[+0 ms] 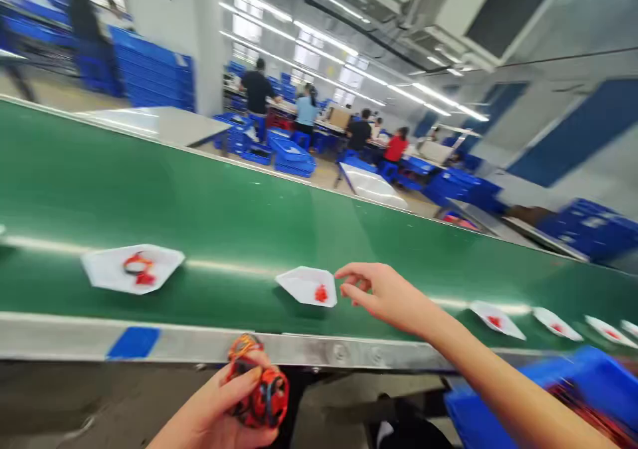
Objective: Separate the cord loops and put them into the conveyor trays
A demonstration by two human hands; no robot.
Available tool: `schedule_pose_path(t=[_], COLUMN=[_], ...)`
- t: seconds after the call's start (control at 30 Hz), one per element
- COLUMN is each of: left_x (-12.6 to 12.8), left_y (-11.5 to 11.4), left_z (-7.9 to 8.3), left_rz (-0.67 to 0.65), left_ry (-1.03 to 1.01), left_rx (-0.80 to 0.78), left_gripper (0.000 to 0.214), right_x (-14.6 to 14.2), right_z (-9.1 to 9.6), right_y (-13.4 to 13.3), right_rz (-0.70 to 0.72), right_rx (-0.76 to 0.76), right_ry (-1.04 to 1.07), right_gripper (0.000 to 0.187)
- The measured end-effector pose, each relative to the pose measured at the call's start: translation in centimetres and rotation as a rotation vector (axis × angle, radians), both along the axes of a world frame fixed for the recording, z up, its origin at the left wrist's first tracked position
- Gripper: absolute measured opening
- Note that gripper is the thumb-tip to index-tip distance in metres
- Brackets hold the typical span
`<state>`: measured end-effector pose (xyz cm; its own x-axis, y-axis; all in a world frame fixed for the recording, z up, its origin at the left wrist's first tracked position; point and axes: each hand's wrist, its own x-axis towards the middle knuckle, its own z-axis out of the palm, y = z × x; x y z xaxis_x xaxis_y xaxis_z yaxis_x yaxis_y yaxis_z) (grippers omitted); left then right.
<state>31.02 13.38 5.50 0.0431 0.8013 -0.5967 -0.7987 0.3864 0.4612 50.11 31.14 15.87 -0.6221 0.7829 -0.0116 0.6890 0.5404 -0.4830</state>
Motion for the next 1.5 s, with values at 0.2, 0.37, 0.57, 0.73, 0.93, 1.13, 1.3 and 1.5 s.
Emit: schedule_pose_path(t=[0.2,0.37,0.57,0.73,0.93,1.13,1.3,1.5], left_x=[-2.1,-1.6,-0.7,-0.5,-0.3,-0.5,-0.7,-0.7], left_y=[-1.8,-2.4,-2.5,-2.5,-2.7,-2.8,-2.9,-3.1], left_z=[3.0,2.3,1.2,1.4,0.9,0.6,0.7,0.6], left_rz=[0.183,0.347,0.408,0.399,0.394,0.360,0.339,0.318], left_ry=[0.022,0.080,0.071,0.083,0.098,0.075,0.116,0.176], left_rx=[0.122,0.177,0.175,0.160,0.148,0.141,0.136,0.173], left_gripper=[0.018,0.014,0.013,0.014,0.015,0.016,0.017,0.018], right_x=[-7.3,-7.7,-7.3,-6.6,-5.8,-6.2,-6.3,-8.0], right_z=[0.3,-3.3,-7.1,-7.9,-9.0,-10.2,-10.1,-9.1], right_y=[-8.2,-12.8,-14.5,-14.0,-13.3,-12.9,-12.7,-10.3], right_rz=[0.304,0.258,0.074,-0.098,-0.333,-0.377,-0.393,-0.358], right_rx=[-0.127,-0.200,-0.274,-0.800,-1.538,-1.762,-1.770,-0.865], right_ry=[0.240,0.402,0.604,0.925,1.384,1.488,1.431,1.090], right_gripper=[0.024,0.041,0.038,0.038,0.027,0.042,0.042,0.039])
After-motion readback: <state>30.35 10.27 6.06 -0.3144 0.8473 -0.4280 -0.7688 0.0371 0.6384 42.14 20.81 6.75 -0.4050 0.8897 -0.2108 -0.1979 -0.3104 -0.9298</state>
